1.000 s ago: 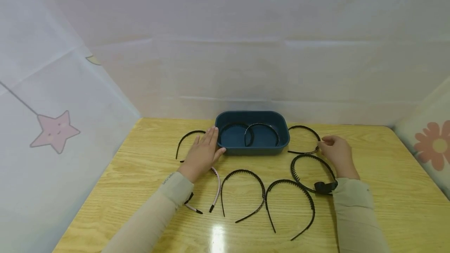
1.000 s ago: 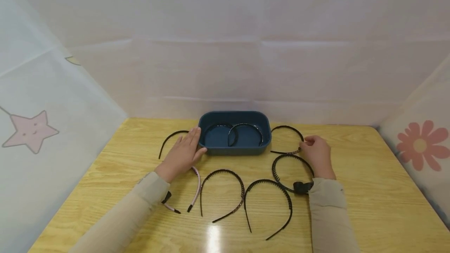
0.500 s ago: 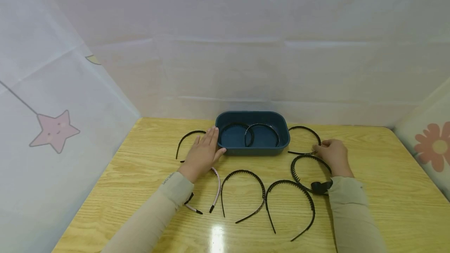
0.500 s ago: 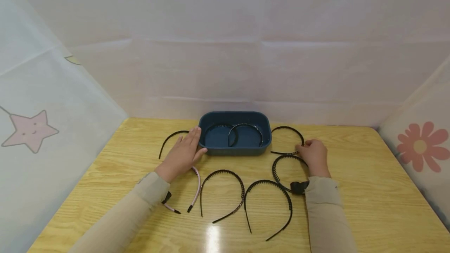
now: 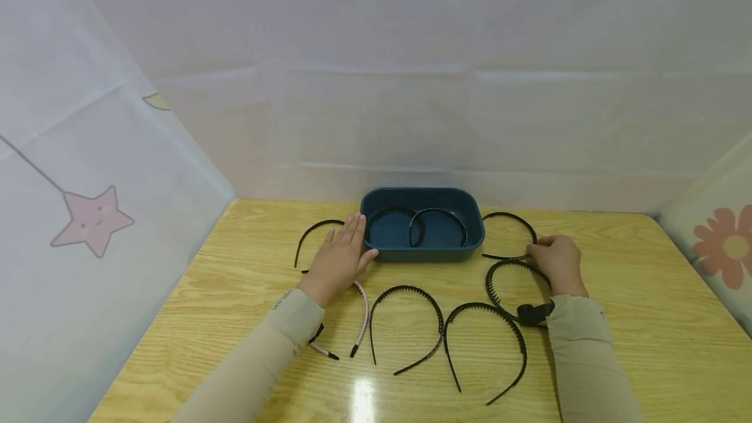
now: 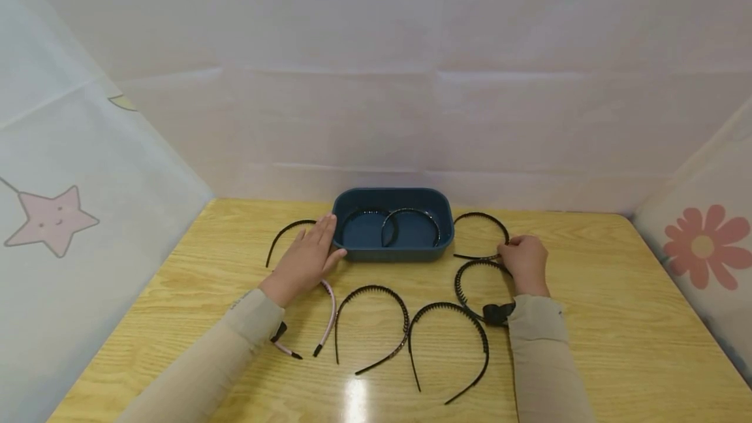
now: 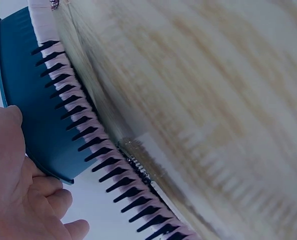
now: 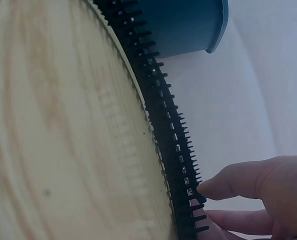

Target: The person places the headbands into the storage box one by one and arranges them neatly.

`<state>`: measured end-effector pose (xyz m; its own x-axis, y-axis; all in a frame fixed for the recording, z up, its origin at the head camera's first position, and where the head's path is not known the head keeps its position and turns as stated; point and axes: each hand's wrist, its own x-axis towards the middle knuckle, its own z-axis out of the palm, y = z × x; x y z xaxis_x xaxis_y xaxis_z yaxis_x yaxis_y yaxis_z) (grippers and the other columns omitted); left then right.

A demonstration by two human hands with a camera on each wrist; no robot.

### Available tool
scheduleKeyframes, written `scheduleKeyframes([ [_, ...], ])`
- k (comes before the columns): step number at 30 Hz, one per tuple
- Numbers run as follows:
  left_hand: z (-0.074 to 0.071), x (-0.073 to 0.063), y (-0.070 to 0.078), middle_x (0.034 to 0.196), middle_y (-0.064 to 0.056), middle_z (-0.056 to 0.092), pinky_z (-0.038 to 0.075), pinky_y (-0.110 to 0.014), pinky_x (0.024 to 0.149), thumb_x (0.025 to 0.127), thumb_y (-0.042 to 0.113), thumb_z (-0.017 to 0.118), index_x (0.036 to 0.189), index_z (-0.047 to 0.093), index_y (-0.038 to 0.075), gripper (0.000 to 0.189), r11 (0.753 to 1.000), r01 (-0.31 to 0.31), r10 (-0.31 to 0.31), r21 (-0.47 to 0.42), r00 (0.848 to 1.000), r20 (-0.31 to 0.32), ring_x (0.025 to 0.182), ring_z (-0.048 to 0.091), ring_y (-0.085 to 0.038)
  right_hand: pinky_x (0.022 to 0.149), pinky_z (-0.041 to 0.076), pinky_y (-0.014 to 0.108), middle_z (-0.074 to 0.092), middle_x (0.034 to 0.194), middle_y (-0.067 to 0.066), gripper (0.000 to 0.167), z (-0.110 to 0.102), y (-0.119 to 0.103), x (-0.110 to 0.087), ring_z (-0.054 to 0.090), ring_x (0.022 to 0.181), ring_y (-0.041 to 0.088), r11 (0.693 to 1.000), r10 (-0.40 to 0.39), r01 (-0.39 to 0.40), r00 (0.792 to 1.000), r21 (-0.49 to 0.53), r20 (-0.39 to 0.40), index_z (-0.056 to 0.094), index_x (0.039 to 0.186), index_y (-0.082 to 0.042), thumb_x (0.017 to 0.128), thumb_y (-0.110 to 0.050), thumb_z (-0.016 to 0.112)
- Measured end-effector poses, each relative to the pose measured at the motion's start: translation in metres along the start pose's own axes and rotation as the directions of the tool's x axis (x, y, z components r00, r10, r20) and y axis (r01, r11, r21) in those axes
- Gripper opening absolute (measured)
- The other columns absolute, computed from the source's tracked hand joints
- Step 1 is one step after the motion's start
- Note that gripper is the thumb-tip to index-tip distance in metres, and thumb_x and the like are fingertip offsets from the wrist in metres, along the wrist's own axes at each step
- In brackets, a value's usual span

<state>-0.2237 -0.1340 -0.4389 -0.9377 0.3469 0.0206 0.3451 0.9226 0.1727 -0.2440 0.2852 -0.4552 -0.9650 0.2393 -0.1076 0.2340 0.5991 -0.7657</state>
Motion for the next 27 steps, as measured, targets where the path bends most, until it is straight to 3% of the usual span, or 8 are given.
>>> scheduleKeyframes([
  [5,0.0015,0.0004,-0.0002,0.169,-0.014,0.006,0.014,-0.056,0.124,0.108,0.052,0.036,0.163,0.009,0.002,0.078,1.0,0.0,0.0,0.003,1.0,-0.001,0.156,0.01,-0.028,0.074,0.062,0.037,0.063,0.12,0.038,0.048,0.001,0.0014,0.0008,0.074,0.069,0.015,0.999,0.028,-0.027,0.999,0.038,-0.021,0.052,0.131,0.024,0.101,-0.013,0.059],
  [9,0.0012,-0.0002,-0.0001,0.169,-0.015,0.007,0.014,-0.056,0.124,0.108,0.052,0.035,0.163,0.007,0.003,0.079,1.0,0.004,-0.004,0.008,1.0,0.0,0.156,0.01,-0.028,0.065,0.06,0.025,0.068,0.113,0.034,0.048,0.0013,0.0018,0.0003,0.072,0.064,0.009,0.997,0.039,-0.037,0.999,0.074,-0.03,0.053,0.131,0.023,0.101,-0.013,0.059],
  [19,0.0012,-0.001,0.0,0.169,-0.014,0.006,0.015,-0.056,0.124,0.108,0.052,0.037,0.163,0.007,0.003,0.079,1.0,0.001,-0.001,0.004,1.0,-0.012,0.156,0.01,-0.028,0.062,0.059,0.02,0.061,0.124,0.036,0.048,0.002,0.0014,0.0006,0.069,0.063,0.001,0.98,0.085,-0.078,0.996,0.181,-0.036,0.052,0.137,0.017,0.101,-0.014,0.058],
  [22,0.0003,-0.0013,0.0005,0.169,-0.014,0.006,0.014,-0.056,0.124,0.108,0.052,0.037,0.163,0.007,0.003,0.079,1.0,0.004,-0.004,0.002,1.0,-0.007,0.156,0.01,-0.028,0.061,0.058,0.019,0.068,0.113,0.032,0.049,0.0007,0.0012,0.0007,0.069,0.061,0.002,0.978,0.089,-0.08,0.995,0.192,-0.037,0.051,0.137,0.018,0.1,-0.012,0.058],
  [27,-0.0016,-0.0019,0.0013,0.169,-0.014,0.005,0.014,-0.056,0.124,0.109,0.051,0.037,0.163,0.007,0.003,0.078,1.0,0.004,-0.004,-0.012,1.0,-0.001,0.156,0.01,-0.028,0.06,0.058,0.018,0.075,0.082,0.014,0.051,-0.0019,-0.0005,-0.0004,0.069,0.058,0.002,0.97,0.101,-0.092,0.995,0.226,-0.027,0.049,0.138,0.019,0.1,-0.012,0.059],
])
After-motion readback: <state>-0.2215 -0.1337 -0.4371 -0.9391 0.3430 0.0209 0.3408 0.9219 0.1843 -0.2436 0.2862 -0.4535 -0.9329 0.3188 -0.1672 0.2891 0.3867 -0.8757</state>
